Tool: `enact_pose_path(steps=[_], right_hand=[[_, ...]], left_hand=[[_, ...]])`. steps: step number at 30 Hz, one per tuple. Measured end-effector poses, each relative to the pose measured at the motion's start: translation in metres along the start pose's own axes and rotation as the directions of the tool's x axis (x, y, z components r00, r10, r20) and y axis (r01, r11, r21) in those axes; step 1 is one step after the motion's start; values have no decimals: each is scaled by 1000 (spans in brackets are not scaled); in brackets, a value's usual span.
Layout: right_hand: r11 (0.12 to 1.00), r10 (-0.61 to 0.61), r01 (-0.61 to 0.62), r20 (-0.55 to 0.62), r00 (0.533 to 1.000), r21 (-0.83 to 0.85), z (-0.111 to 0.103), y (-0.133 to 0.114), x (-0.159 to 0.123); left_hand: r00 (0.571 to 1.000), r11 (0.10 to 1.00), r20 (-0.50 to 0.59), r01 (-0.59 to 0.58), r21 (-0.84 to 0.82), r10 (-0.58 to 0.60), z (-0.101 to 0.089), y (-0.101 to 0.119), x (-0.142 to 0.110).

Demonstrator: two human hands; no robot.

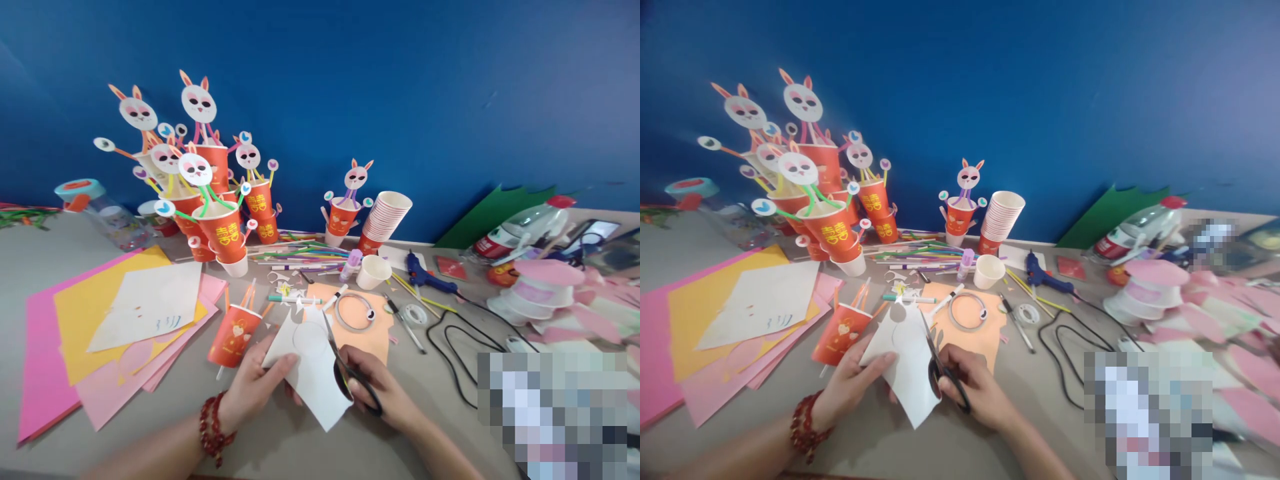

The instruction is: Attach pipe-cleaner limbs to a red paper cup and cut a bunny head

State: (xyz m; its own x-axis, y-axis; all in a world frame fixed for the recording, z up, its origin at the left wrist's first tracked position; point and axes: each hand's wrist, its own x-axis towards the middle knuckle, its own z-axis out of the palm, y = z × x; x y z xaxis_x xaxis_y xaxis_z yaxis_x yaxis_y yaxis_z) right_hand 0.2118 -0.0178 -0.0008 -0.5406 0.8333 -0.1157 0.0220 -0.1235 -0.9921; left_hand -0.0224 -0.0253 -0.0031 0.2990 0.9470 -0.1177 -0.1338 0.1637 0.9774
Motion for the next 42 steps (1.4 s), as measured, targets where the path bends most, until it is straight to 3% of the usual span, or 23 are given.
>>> enact_pose_path(steps=[22, 42], right_hand=[[993, 5, -17, -96, 995, -119, 3, 6, 2], [989, 8, -25, -115, 993, -147, 1, 11, 3]], left_hand=[[1000, 993, -11, -11, 119, 12, -1, 4, -1], [999, 999, 22, 45, -8, -45, -1, 5, 1]])
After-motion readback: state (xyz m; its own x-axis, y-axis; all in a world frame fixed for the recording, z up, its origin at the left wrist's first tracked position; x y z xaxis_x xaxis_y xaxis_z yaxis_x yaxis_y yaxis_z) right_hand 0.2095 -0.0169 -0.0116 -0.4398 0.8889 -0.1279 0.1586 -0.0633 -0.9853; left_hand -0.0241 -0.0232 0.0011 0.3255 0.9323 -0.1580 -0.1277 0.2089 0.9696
